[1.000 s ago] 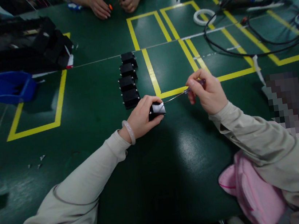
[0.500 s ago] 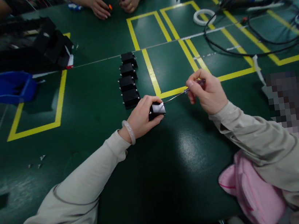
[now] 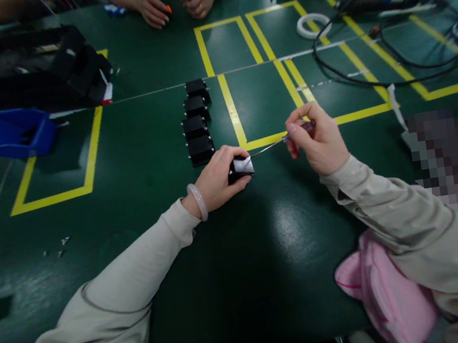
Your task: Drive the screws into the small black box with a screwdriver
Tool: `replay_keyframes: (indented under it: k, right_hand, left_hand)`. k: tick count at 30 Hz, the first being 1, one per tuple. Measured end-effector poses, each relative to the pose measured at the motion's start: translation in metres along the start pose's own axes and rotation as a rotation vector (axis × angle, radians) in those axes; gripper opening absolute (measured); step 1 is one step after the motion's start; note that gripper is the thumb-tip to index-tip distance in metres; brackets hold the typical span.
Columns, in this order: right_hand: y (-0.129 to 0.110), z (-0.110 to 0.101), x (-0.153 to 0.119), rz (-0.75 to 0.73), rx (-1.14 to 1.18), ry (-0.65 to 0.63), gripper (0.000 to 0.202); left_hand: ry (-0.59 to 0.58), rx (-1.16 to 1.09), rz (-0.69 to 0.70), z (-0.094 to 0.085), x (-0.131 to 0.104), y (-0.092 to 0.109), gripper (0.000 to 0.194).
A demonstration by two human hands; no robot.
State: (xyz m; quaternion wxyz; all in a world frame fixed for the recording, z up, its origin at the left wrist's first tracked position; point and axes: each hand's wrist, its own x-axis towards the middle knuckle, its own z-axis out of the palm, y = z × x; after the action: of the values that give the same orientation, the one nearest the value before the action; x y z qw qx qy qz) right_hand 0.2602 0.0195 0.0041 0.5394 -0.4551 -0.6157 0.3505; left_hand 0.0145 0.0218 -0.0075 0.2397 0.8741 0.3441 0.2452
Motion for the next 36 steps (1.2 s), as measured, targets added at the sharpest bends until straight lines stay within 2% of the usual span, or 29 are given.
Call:
replay_keyframes:
  k: [9,16,25,31,36]
  right_hand:
    - [-0.0031,0.0006,-0.0004,-0.014,-0.021,0.002,0.039]
    - [0.0039,-0.0004,0.0001,-0.018,0.034,-0.011,0.041]
    - [-0.0006,0.0005,-0.0005,-0.025,-0.037,-0.012,0.037]
    - [0.0039,0.0003,0.0002,-0.005,0.029,-0.014,0.039]
    - [-0.0014,0.0014,-0.0004,0.014,-0.016,-0.004,0.039]
  left_hand:
    - [0.004,0.000,0.012,-0.0005,-0.0005,0.0008,0.034]
    - [0.005,0.004,0.012,-0.0003,-0.0002,0.0000,0.034]
    - [0.003,0.000,0.001,-0.0009,-0.0001,0.0005,0.034]
    - [0.010,0.007,0.007,0.0006,-0.0002,-0.0007,0.033]
    - [0.009,0.003,0.007,0.0007,-0.0005,-0.0006,0.033]
